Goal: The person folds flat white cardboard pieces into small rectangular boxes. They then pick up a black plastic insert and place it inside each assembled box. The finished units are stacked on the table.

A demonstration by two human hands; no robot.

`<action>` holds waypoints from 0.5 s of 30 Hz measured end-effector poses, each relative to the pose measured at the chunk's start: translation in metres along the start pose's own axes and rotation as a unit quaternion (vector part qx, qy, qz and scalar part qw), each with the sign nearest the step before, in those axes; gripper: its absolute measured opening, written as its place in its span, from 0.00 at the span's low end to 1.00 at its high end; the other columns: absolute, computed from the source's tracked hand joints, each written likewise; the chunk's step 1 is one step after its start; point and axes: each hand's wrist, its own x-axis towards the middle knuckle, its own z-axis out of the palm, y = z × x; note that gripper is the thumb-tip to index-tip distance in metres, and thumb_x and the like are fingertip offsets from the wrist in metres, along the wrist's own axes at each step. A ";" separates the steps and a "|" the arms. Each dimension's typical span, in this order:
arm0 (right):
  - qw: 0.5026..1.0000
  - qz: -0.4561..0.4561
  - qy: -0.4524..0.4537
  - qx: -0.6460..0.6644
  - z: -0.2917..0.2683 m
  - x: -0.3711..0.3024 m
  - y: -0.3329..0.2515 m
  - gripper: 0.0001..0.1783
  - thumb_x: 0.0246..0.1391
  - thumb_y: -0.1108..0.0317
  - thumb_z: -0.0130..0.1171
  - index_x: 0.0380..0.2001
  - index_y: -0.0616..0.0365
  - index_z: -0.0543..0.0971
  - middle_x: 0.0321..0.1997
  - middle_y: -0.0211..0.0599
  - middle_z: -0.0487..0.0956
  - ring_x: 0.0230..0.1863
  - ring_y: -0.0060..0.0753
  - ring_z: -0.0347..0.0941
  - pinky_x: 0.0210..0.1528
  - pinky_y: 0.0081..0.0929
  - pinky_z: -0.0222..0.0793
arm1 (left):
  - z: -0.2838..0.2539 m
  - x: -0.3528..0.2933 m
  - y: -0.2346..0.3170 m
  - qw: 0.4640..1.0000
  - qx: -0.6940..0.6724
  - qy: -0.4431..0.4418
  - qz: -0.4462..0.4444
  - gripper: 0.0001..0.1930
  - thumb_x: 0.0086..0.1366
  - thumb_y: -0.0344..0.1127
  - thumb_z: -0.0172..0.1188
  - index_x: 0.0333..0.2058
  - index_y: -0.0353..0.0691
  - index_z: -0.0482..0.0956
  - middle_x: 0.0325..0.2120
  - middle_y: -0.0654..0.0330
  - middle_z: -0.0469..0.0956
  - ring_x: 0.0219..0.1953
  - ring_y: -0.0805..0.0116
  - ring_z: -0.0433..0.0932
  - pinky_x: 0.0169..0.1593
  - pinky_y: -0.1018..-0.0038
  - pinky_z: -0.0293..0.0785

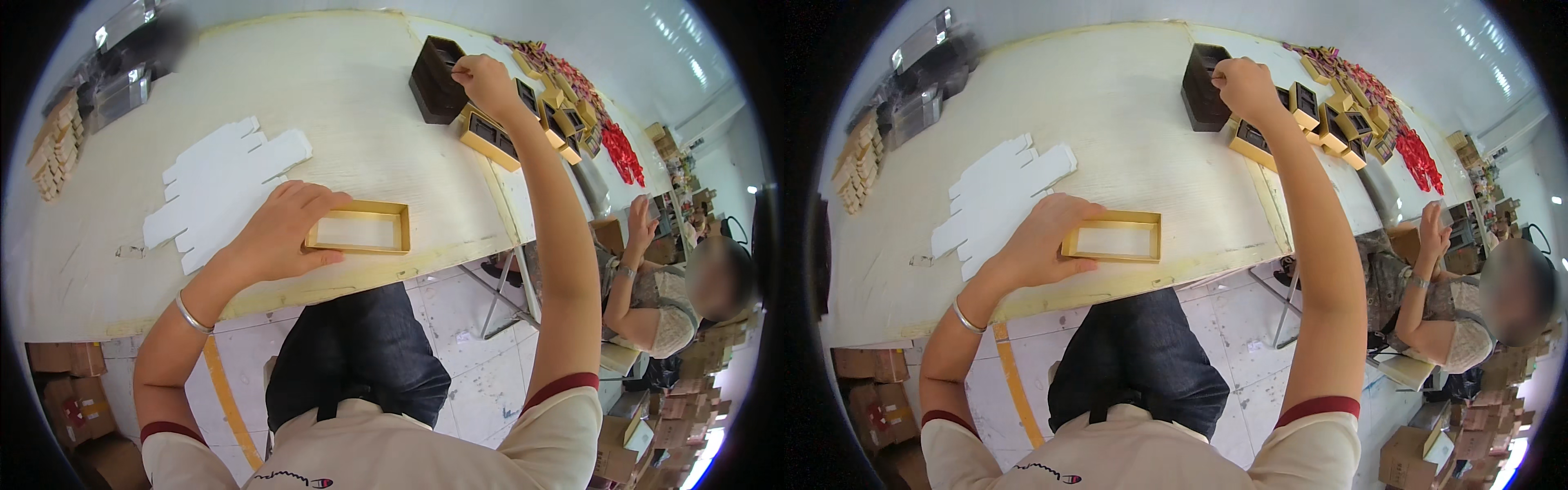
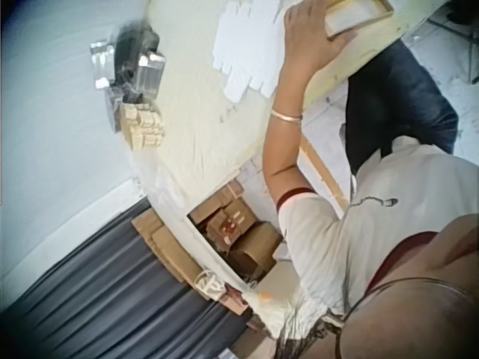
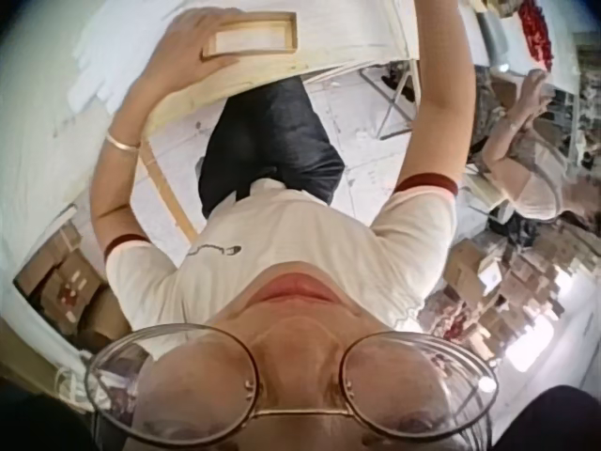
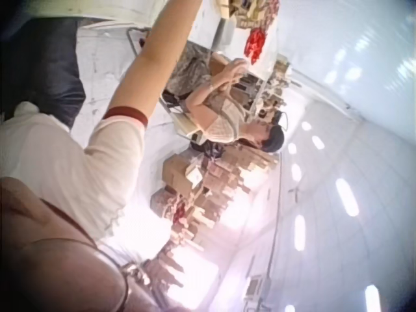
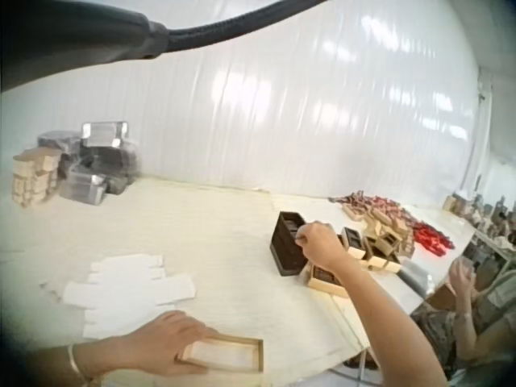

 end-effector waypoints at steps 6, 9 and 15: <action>0.995 -0.022 0.032 0.096 -0.001 -0.001 0.005 0.05 0.47 0.72 0.61 0.28 0.60 0.80 0.28 0.41 0.79 0.37 0.43 0.74 0.41 0.37 0.69 | 0.003 -0.007 -0.004 0.999 -0.026 0.022 -0.017 0.37 0.50 0.43 0.69 0.58 0.45 0.64 0.49 0.53 0.71 0.53 0.51 0.66 0.60 0.61 0.58; 0.988 -0.027 0.085 0.122 -0.002 -0.003 0.011 0.09 0.41 0.72 0.67 0.28 0.62 0.79 0.27 0.39 0.79 0.35 0.42 0.73 0.38 0.34 0.70 | 0.003 -0.007 -0.002 0.999 -0.029 0.026 -0.013 0.39 0.49 0.42 0.70 0.60 0.45 0.62 0.49 0.53 0.71 0.53 0.51 0.66 0.61 0.61 0.57; 0.960 -0.006 0.197 0.199 -0.042 -0.009 -0.020 0.11 0.51 0.65 0.63 0.34 0.60 0.78 0.28 0.37 0.79 0.35 0.31 0.72 0.40 0.30 0.69 | 0.000 -0.006 0.000 0.998 -0.043 0.016 -0.037 0.43 0.47 0.41 0.71 0.62 0.45 0.60 0.47 0.53 0.72 0.52 0.52 0.67 0.60 0.62 0.58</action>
